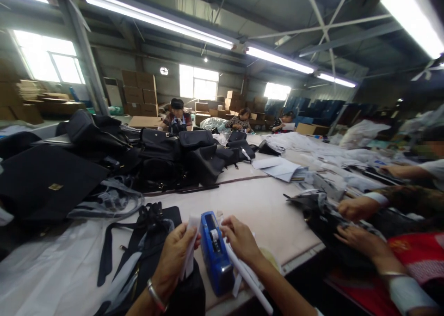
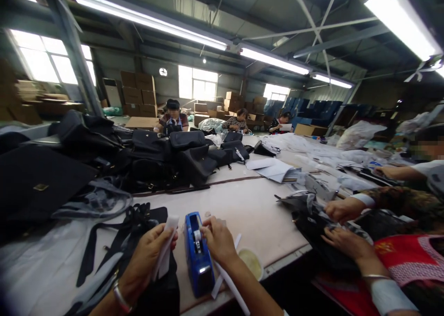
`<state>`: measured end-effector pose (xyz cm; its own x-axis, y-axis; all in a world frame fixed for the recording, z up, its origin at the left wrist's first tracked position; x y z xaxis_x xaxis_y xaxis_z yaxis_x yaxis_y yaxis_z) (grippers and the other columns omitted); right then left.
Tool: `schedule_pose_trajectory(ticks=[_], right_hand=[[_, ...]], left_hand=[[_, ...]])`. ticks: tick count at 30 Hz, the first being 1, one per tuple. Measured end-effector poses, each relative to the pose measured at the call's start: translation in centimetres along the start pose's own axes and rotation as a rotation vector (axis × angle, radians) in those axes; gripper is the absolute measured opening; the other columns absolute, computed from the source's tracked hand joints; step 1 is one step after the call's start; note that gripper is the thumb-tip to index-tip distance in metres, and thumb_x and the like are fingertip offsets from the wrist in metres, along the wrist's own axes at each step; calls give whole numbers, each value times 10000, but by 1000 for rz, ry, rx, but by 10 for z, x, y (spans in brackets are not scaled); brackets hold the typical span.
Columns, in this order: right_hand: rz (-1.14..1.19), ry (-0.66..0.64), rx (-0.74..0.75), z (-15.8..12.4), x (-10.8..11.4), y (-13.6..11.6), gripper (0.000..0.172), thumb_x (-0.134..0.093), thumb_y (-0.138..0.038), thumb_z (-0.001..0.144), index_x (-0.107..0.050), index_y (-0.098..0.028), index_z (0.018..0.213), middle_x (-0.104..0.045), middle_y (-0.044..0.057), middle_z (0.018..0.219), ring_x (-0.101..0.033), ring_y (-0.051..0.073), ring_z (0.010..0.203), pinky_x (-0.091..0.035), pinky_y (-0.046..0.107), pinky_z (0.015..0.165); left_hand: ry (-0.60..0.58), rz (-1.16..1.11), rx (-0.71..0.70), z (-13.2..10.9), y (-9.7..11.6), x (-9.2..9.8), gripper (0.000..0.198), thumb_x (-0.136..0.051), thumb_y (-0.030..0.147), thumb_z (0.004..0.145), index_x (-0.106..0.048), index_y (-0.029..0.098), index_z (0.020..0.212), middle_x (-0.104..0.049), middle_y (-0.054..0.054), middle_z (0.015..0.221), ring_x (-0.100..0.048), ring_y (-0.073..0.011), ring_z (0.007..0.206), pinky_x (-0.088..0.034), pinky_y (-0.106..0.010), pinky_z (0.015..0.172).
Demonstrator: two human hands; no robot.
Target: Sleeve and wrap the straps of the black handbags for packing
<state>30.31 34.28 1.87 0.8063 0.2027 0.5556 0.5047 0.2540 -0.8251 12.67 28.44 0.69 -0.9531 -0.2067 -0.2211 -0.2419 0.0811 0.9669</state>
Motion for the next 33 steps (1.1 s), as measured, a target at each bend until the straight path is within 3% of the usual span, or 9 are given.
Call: schedule_pose_trajectory(ticks=[3,7,12,17,21,23,27,33], right_hand=[[-66,-46,-112,-25,-5,41,206,-624,-361,799,-623,-191,682,-630,5,634,-571,170,640,-377,247,585],[-48,-39,-194,-41,-15,64,274,-633,-426,779,-642,-186,645,-616,4,635,-548,164,645,-358,244,586],[74,-54,-244,-39,-29,67,171,-622,-325,734,-641,-172,661,-606,-14,601,-540,142,596,-367,233,566],[198,-61,-212,-53,-24,52,153,-607,-306,735,-624,-164,680,-600,-20,625,-545,136,643,-403,237,624],[435,-70,-314,-67,-23,50,249,-627,-407,757,-589,-164,719,-478,-66,524,-365,75,459,-267,207,455],[547,-81,-365,-70,-25,52,310,-639,-470,754,-556,-171,739,-486,-71,530,-307,55,421,-209,196,416],[566,-99,-474,-83,-32,66,344,-684,-477,707,-529,-172,746,-614,-12,642,-353,47,429,-203,178,390],[544,-102,-612,-102,-49,95,321,-651,-467,664,-502,-187,716,-610,-4,622,-354,54,420,-164,182,393]], left_hand=[[-6,-10,-5,0,-1,1,315,-676,452,803,-646,139,782,-646,-1,701,-567,-111,620,-472,-208,620],[-5,-18,-10,1,-2,-1,322,-677,459,799,-650,140,762,-654,-5,702,-563,-109,613,-460,-199,598],[8,-37,-1,0,-6,5,353,-703,493,762,-669,142,786,-671,-14,723,-583,-118,626,-487,-215,628],[5,-46,-7,0,-8,10,354,-679,484,793,-672,132,832,-664,-18,739,-584,-117,631,-495,-224,637],[-3,-39,1,1,-9,7,350,-666,480,806,-666,130,828,-663,-20,745,-583,-119,639,-493,-226,640],[-7,-33,4,2,-10,5,348,-660,481,811,-661,133,819,-663,-19,747,-583,-120,644,-491,-228,645],[-8,-31,9,2,-8,3,342,-650,477,818,-647,136,795,-648,-10,738,-569,-111,638,-475,-215,632],[-18,-29,32,3,-9,3,330,-652,459,822,-626,133,781,-624,-3,707,-546,-105,622,-443,-202,599]])
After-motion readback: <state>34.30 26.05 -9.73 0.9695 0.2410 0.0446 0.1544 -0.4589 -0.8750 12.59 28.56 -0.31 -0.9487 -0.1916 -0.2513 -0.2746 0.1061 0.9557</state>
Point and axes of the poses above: each hand's wrist, its own z-axis towards the middle knuckle, its own x-axis out of the back of the hand, y = z × x, the point moved 9 cm from there along z, towards the middle knuckle
